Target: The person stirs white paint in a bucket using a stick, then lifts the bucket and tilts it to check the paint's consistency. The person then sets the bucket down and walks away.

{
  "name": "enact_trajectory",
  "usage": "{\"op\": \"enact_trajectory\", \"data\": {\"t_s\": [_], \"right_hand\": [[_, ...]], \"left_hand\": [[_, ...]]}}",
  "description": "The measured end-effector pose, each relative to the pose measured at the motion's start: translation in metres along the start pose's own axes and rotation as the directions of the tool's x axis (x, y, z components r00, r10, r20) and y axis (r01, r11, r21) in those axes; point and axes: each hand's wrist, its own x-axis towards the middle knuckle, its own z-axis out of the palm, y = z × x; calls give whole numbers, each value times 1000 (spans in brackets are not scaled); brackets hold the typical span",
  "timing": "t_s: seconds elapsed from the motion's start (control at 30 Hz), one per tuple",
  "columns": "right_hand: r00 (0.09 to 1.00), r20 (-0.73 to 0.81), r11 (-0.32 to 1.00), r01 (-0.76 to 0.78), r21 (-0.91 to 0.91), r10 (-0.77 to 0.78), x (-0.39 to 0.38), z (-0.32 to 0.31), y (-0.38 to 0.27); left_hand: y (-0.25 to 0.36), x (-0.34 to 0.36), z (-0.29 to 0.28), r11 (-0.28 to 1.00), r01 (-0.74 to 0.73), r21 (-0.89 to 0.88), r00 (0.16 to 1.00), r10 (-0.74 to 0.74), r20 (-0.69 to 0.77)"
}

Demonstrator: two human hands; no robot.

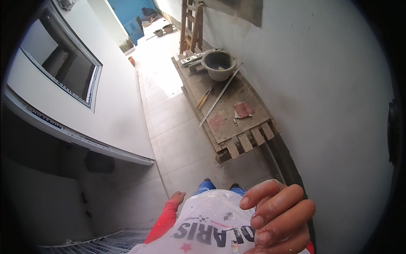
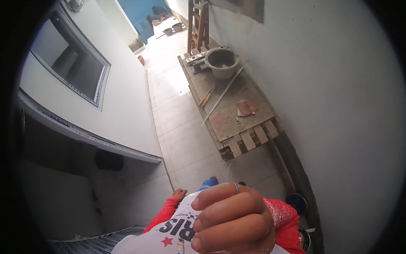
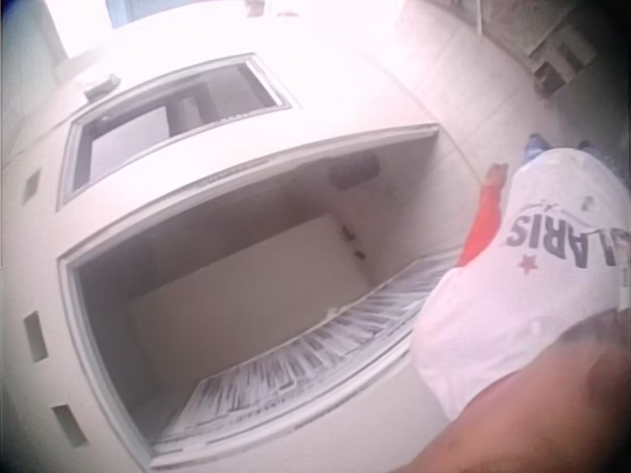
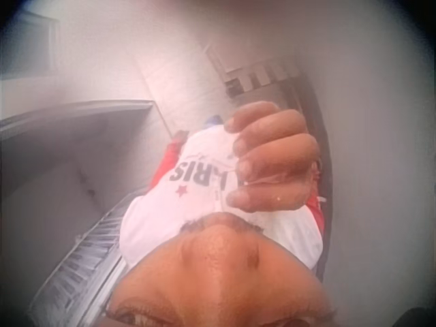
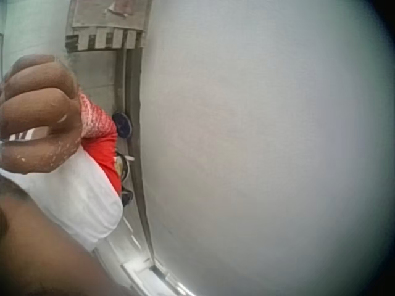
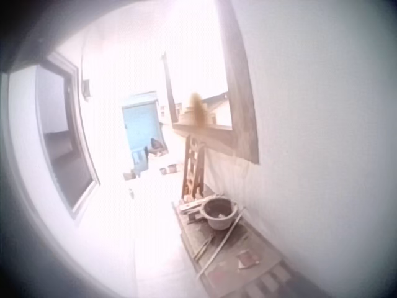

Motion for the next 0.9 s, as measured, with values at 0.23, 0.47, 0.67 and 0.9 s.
{"op": "enact_trajectory", "data": {"t_s": [0.23,0.47,0.67,0.9], "right_hand": [[992,-61,994,-114,0,113,0,16,-13],[985,-133,993,-117,-11,114,4,30,-14],[981,0,975,-194,-110,195,2,19,-12],[835,-147,757,-545,-362,530,-40,-23,15]], "left_hand": [[5,-20,11,998,59,12,997,-60,52],[7,-13,16,1000,28,-10,1000,-28,1],[16,-9,9,1000,-4,-2,1000,4,6],[15,-11,9,999,38,-28,999,-38,16]]}}
